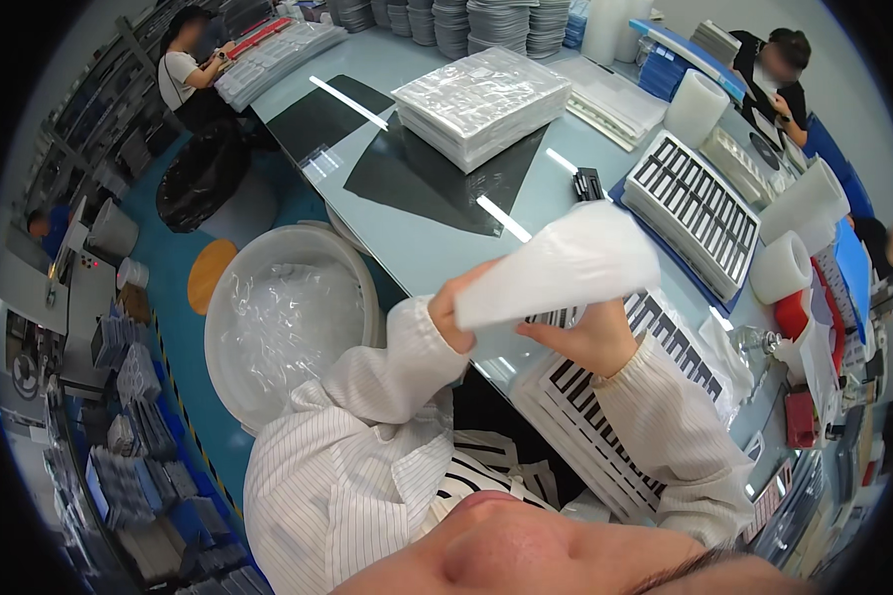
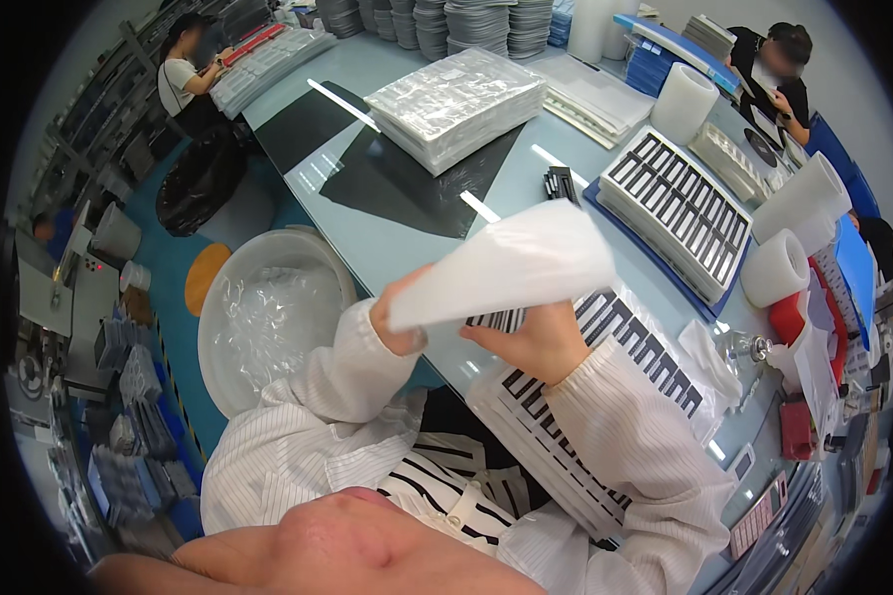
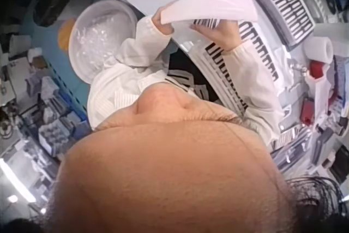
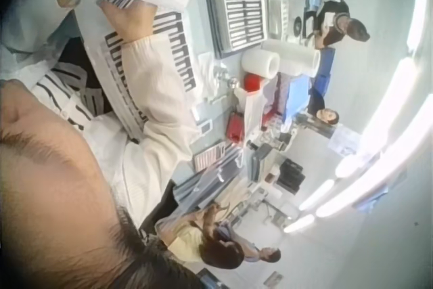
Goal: The person is inspecting and sorting small electronic components on carrier sheets at a workbench.
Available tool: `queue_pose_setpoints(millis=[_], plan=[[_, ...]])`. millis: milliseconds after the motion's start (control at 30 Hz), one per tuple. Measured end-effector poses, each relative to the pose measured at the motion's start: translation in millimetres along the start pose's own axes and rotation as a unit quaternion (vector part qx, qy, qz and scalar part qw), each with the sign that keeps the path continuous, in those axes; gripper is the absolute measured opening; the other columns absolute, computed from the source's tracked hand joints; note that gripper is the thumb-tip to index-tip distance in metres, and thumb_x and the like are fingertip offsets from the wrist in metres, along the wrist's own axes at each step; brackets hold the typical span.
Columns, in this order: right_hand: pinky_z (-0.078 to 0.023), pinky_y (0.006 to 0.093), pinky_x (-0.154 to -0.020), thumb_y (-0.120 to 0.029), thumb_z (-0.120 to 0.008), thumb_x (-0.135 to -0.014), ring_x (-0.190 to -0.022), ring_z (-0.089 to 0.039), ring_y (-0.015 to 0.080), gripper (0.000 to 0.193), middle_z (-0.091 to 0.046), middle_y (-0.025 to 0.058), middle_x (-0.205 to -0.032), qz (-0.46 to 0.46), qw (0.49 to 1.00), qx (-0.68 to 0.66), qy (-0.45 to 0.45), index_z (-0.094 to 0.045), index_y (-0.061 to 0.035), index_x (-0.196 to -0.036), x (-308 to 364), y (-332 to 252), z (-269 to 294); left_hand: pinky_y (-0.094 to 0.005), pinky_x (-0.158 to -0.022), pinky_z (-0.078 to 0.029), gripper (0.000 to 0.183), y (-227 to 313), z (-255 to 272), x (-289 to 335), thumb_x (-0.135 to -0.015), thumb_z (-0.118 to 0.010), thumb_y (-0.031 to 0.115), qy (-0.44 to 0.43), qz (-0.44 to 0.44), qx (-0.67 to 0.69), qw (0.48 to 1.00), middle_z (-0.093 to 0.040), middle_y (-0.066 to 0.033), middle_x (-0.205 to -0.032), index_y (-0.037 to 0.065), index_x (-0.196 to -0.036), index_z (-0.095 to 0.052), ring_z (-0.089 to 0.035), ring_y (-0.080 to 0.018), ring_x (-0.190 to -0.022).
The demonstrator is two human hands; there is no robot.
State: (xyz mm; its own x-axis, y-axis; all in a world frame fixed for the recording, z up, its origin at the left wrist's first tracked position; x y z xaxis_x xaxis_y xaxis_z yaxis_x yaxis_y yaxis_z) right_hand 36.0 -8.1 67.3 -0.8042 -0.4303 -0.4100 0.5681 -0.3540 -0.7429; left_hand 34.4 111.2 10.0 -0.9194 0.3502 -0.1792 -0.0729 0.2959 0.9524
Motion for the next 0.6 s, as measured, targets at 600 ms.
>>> queue_pose_setpoints(millis=[600], plan=[[-0.038,0.037,-0.098,-0.013,-0.085,-0.05,-0.115,-0.044,0.036,0.091,-0.039,0.0186,-0.124,-0.106,0.974,0.198,0.029,-0.04,0.0015,-0.129,88,-18,97,-0.0455,-0.068,-0.059,0.055,-68,212,5,-0.094,-0.049,0.034,0.156,0.195,0.001,0.968,-0.055,-0.0194,-0.122,0.0,-0.135,-0.035,-0.06,-0.0353,-0.103]])
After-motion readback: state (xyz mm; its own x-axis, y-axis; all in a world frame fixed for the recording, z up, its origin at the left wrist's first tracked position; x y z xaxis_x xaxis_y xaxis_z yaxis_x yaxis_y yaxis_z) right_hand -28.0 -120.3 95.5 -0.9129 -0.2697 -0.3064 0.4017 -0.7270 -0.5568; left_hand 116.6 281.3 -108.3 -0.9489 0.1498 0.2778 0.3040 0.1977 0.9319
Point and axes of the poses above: each hand's wrist, its own x-axis away from the middle knuckle, its own z-axis out of the back of the hand, y = z × x, the point moved 10 cm from there along -x, towards the middle knuckle
